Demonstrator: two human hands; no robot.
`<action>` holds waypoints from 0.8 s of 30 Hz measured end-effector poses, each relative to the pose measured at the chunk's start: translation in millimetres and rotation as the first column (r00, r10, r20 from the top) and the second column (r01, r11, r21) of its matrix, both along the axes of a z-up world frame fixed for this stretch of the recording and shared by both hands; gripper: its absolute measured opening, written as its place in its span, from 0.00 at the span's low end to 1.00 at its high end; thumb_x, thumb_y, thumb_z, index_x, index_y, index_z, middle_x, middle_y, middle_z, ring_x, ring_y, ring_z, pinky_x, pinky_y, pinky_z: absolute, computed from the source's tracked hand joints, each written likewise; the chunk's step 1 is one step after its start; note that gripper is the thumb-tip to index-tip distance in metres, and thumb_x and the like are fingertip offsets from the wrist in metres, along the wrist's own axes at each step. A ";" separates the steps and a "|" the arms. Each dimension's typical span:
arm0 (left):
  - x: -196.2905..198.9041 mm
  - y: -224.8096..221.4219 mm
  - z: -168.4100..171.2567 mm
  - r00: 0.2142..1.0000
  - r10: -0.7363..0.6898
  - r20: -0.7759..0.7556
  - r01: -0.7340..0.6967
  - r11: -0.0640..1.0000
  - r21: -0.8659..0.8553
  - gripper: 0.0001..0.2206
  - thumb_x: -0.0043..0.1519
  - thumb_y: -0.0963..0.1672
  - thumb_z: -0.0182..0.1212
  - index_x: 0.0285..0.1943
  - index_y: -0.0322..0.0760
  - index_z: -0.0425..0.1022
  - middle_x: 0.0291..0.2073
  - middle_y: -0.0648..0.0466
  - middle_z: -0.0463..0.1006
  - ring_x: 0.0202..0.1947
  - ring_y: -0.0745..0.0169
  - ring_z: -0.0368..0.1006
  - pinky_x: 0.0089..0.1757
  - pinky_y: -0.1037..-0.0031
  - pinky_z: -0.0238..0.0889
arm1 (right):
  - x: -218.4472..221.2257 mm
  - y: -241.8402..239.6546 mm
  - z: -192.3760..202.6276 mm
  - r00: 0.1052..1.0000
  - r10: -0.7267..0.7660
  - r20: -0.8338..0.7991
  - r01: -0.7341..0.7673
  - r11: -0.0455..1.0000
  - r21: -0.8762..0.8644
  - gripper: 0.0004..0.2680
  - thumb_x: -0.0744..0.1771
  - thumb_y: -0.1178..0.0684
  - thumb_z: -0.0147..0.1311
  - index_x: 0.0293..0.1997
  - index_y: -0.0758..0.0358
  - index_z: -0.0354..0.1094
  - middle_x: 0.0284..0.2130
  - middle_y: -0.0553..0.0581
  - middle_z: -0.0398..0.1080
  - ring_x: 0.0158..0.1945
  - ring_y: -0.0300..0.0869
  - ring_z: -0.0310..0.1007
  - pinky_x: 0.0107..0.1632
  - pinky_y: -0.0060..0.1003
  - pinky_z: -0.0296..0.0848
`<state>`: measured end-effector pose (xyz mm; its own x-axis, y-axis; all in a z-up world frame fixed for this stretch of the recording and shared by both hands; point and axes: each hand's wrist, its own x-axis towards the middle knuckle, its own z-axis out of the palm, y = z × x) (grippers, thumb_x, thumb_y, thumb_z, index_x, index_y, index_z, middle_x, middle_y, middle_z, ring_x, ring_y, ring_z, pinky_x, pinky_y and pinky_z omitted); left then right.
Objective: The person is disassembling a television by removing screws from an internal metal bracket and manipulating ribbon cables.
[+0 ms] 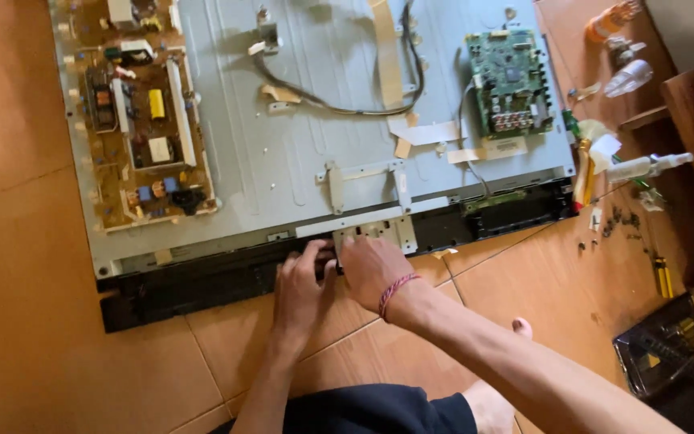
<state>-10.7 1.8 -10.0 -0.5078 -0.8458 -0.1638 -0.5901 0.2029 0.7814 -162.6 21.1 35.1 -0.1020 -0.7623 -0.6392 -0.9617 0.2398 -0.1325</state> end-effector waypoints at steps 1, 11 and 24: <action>-2.0 3.5 0.9 0.998 0.035 -0.047 -0.036 0.999 -0.017 0.19 0.63 0.57 0.48 0.59 0.56 0.72 0.41 0.52 0.84 0.43 0.42 0.76 0.48 0.51 0.65 | 0.4 7.2 5.3 0.999 0.046 -0.012 -0.047 0.999 -0.021 0.21 0.59 0.49 0.58 0.54 0.69 0.66 0.37 0.66 0.74 0.41 0.65 0.79 0.41 0.60 0.79; -23.5 32.9 3.3 0.996 0.038 -0.086 -0.076 0.863 -0.499 0.05 0.56 0.42 0.71 0.39 0.45 0.82 0.39 0.59 0.76 0.35 0.62 0.71 0.42 0.67 0.58 | -71.7 79.3 54.4 0.839 -0.284 0.465 0.501 0.737 -0.454 0.05 0.68 0.52 0.50 0.46 0.55 0.63 0.23 0.51 0.74 0.24 0.49 0.76 0.29 0.43 0.69; -21.0 54.3 -72.0 0.975 0.210 0.066 -0.130 0.793 -0.596 0.06 0.64 0.41 0.65 0.47 0.35 0.76 0.38 0.49 0.76 0.41 0.46 0.72 0.49 0.54 0.62 | -173.9 177.4 21.1 0.273 -0.505 0.819 0.959 0.072 -0.275 0.05 0.68 0.54 0.46 0.43 0.60 0.65 0.24 0.50 0.68 0.25 0.37 0.64 0.31 0.33 0.66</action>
<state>-31.7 56.1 -82.1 -0.3560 -0.8708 0.3391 -0.7408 0.4842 0.4656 -336.5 198.5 56.1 -0.8100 -0.5527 -0.1960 -0.0430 0.3893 -0.9201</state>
